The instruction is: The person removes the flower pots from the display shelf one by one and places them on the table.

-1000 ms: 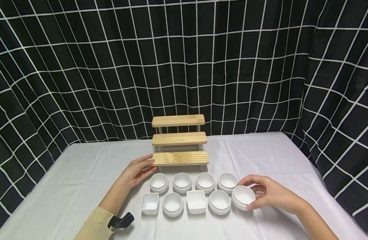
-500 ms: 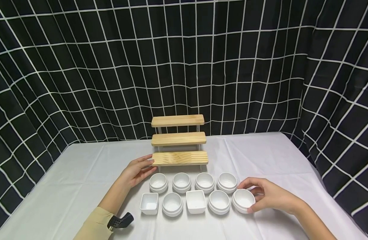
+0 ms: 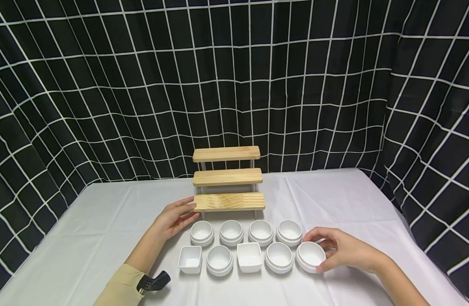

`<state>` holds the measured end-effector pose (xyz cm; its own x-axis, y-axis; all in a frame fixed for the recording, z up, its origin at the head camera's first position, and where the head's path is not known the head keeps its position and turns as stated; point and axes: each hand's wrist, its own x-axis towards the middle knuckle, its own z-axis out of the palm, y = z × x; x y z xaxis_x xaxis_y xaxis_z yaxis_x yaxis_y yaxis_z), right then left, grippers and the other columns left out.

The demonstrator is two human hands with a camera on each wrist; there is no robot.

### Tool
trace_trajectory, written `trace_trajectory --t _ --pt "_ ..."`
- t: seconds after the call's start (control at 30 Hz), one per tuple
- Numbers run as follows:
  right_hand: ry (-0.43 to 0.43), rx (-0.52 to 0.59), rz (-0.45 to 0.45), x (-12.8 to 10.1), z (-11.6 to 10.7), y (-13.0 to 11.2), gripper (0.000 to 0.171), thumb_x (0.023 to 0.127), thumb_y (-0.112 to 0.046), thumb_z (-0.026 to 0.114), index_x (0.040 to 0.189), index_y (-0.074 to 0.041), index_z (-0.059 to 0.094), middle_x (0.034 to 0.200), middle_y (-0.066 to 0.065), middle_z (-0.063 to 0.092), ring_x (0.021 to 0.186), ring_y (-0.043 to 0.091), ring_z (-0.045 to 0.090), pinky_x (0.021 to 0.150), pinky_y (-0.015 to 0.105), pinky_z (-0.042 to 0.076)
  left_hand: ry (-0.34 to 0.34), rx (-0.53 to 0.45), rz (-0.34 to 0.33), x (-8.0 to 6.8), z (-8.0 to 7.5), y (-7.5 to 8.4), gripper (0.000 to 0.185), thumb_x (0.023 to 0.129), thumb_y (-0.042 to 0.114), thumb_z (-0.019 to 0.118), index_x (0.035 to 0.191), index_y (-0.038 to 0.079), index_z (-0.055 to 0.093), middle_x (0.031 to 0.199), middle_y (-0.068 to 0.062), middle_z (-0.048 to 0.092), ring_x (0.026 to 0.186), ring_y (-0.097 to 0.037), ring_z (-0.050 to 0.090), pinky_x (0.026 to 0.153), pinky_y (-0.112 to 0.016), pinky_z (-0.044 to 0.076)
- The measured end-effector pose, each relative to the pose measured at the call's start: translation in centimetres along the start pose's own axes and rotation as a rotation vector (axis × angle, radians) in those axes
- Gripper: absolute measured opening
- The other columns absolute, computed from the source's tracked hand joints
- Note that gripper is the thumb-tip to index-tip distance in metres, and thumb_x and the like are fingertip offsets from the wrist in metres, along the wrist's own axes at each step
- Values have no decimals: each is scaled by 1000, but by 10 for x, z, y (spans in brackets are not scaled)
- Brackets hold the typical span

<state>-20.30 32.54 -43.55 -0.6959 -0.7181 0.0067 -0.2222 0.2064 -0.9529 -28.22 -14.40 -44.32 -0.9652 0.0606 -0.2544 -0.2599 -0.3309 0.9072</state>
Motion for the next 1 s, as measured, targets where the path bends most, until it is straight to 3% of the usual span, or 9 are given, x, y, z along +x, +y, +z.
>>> trace_trajectory --t 0.3,0.57,0.8,1.0 --pt "7 -48 -12 -6 -1 -3 52 88 6 79 135 6 56 135 -13 62 115 6 67 93 24 64 -18 0 -10 2 4 -3 50 102 -8 59 150 -10 49 132 -28 58 93 -17 70 93 -28 66" --pt "-18 -100 3 -8 -9 -9 50 92 6 75 138 7 56 136 -11 64 119 6 65 97 23 62 -17 47 12 -1 4 -2 48 101 -9 59 148 -12 51 126 -25 63 92 -15 70 92 -26 65" --pt "-31 -138 13 -8 -21 -16 47 95 7 70 139 0 59 137 -14 64 120 3 64 95 21 61 -27 60 24 -3 0 -1 46 102 -8 59 147 -12 52 124 -24 64 93 -15 71 93 -26 65" --pt "16 -180 38 -4 -28 -26 38 100 3 64 138 2 59 135 -15 64 120 4 65 93 20 60 -38 88 41 -6 -10 0 48 103 -6 59 149 -13 48 117 -20 66 91 -14 72 93 -26 65"
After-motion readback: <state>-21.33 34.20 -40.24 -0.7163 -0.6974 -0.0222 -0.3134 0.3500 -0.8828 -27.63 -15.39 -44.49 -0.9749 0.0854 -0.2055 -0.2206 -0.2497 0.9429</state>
